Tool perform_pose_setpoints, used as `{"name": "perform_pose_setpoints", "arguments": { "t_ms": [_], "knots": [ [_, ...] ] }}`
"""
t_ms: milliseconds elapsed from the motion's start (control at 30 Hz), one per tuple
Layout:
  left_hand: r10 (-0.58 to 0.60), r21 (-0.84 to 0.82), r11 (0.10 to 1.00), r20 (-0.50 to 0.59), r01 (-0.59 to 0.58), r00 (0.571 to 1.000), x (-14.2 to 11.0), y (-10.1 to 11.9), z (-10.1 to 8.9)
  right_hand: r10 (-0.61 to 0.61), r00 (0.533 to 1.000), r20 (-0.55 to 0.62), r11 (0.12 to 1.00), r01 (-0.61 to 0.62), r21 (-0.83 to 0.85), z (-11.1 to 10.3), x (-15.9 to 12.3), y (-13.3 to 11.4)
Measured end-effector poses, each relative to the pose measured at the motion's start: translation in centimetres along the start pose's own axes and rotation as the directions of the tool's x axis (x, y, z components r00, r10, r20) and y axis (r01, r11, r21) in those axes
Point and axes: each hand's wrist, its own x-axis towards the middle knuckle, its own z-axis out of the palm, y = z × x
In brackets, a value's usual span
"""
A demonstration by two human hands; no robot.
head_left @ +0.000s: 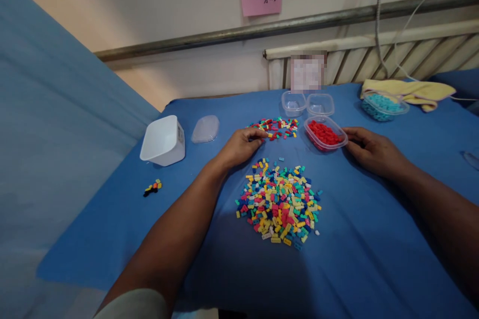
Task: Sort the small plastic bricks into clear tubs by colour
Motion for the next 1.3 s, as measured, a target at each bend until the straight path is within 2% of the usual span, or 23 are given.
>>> {"name": "perform_pose_setpoints", "arguments": {
  "t_ms": [100, 267, 400, 500, 667, 867, 1033, 1200, 1300],
  "knots": [
    [0.117, 0.088, 0.99, -0.063, -0.111, 0.991, 0.3, -0.4, 0.9, 0.01, 1.0, 0.015, 1.0, -0.01, 0.003, -0.1, 0.0, -0.1],
    [0.25, 0.292, 0.927, -0.015, -0.235, 0.968, 0.1, -0.4, 1.3, 0.007, 1.0, 0.015, 1.0, -0.007, 0.007, -0.2, 0.0, -0.5],
    [0.185, 0.515, 0.835, 0.065, -0.192, 0.981, -0.2, 0.5, 1.1, 0.019, 1.0, 0.003, 1.0, -0.019, 0.025, 0.0, 0.1, -0.5],
    [0.122, 0.606, 0.777, 0.123, -0.172, 0.985, 0.4, 1.4, 1.3, 0.02, 1.0, -0.001, 0.999, -0.02, 0.047, 0.1, 0.3, -0.3],
    [0.046, 0.609, 0.771, 0.239, -0.187, 0.97, 2.7, 2.6, 1.6, 0.02, 1.0, -0.023, 0.998, -0.019, 0.061, 0.2, 0.4, 0.3],
    [0.026, 0.543, 0.828, 0.213, -0.14, 0.977, 3.1, 2.6, 1.8, 0.022, 0.999, -0.024, 0.994, -0.019, 0.111, 0.2, 0.5, 0.4],
    [0.041, 0.552, 0.816, 0.24, -0.171, 0.97, 2.4, 3.4, 2.2, 0.03, 0.999, -0.041, 0.996, -0.026, 0.091, 0.3, 0.6, 0.6],
    [-0.04, 0.592, 0.798, 0.235, -0.11, 0.971, 2.4, 4.5, 2.5, 0.04, 0.999, -0.033, 0.995, -0.037, 0.098, 0.4, 0.7, 0.5],
    [-0.051, 0.566, 0.82, 0.22, -0.085, 0.974, 2.9, 5.1, 2.9, 0.037, 0.999, -0.037, 0.994, -0.033, 0.101, 0.4, 0.7, 0.1]
  ]
}}
